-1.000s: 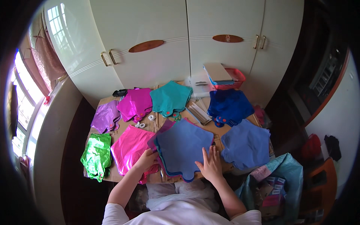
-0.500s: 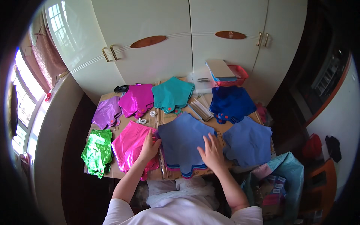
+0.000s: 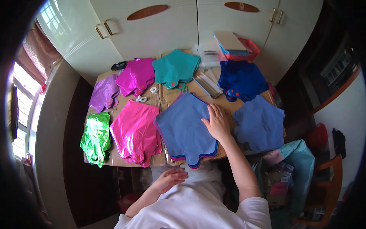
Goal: Folding colorful fabric items around cardboard inserts and placing them into plastic packaging bags.
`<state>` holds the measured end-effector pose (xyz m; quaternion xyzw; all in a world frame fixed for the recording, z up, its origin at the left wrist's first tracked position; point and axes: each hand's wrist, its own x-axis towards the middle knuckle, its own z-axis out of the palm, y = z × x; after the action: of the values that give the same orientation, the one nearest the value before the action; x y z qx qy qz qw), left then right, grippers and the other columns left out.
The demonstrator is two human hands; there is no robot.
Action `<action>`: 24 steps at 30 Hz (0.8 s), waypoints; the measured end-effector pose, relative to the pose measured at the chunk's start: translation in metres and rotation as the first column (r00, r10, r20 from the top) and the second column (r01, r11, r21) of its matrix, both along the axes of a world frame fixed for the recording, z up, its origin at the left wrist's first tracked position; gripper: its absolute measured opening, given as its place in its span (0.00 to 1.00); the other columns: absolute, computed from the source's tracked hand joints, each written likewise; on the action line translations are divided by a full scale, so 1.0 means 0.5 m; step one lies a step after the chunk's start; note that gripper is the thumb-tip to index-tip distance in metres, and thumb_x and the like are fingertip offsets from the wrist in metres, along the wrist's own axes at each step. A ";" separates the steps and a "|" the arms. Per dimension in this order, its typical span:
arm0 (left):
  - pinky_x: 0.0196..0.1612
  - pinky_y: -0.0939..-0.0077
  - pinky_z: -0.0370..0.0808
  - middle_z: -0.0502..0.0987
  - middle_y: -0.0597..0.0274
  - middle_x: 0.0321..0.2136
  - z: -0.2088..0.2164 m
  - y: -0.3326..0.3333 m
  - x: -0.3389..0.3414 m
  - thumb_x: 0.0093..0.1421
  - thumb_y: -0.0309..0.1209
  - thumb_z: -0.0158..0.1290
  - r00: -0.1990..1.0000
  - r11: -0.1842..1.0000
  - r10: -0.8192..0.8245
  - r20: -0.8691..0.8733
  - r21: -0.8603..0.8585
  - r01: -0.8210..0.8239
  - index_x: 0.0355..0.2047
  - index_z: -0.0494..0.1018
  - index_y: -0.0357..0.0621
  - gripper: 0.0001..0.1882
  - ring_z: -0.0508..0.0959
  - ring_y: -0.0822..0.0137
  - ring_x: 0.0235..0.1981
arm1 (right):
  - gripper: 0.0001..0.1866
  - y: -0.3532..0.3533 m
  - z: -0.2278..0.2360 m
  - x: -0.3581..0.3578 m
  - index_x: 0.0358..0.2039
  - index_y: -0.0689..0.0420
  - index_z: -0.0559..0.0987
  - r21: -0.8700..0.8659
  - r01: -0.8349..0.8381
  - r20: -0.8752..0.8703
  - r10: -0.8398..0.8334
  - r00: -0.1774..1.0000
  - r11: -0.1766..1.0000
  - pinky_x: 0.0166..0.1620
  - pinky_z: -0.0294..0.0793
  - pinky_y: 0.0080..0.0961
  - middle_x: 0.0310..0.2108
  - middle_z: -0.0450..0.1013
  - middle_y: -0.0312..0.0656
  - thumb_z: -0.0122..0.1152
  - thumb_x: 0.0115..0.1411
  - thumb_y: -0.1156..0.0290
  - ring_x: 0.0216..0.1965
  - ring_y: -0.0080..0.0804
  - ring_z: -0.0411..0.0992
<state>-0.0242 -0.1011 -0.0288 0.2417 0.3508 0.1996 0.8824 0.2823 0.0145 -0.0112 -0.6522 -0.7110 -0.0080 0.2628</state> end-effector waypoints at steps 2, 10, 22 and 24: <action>0.59 0.62 0.64 0.70 0.49 0.52 -0.010 -0.003 0.025 0.61 0.32 0.52 0.994 0.999 0.017 0.112 -0.041 -0.012 0.55 0.62 0.32 0.24 0.68 0.57 0.57 | 0.30 -0.026 0.005 -0.009 0.55 0.67 0.64 -0.012 -0.007 -0.009 0.007 1.000 1.000 0.63 0.54 0.40 0.57 0.62 0.55 0.54 0.61 0.56 0.61 0.50 0.58; 0.55 0.53 0.71 0.71 0.44 0.50 -0.002 -0.025 0.108 0.63 0.35 0.46 0.990 0.930 0.045 0.135 -0.368 0.008 0.55 0.60 0.32 0.24 0.74 0.50 0.51 | 0.28 -0.133 0.037 -0.066 0.54 0.63 0.66 -0.034 0.018 -0.093 -0.021 0.995 0.999 0.57 0.59 0.42 0.52 0.65 0.49 0.59 0.57 0.61 0.54 0.48 0.62; 0.36 0.69 0.76 0.74 0.52 0.36 -0.008 -0.016 0.105 0.65 0.27 0.45 0.993 0.937 0.111 -0.042 -0.329 -0.119 0.41 0.67 0.35 0.08 0.77 0.59 0.35 | 0.27 -0.119 0.048 -0.040 0.52 0.61 0.69 -0.030 -0.083 -0.087 0.081 0.993 0.996 0.55 0.63 0.40 0.50 0.69 0.49 0.62 0.54 0.64 0.52 0.47 0.65; 0.31 0.73 0.73 0.75 0.56 0.30 -0.007 -0.021 0.107 0.65 0.28 0.45 0.996 0.996 0.075 -0.056 -0.040 -0.077 0.37 0.68 0.35 0.07 0.76 0.65 0.28 | 0.27 -0.100 0.054 -0.038 0.54 0.61 0.68 -0.055 -0.091 -0.228 0.076 0.971 0.994 0.56 0.62 0.40 0.51 0.68 0.50 0.61 0.56 0.63 0.53 0.49 0.64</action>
<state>0.0295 -0.1115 -0.0323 0.2150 0.3878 0.2192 0.8691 0.2633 -0.0352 0.0157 -0.6266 -0.7033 0.1002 0.3205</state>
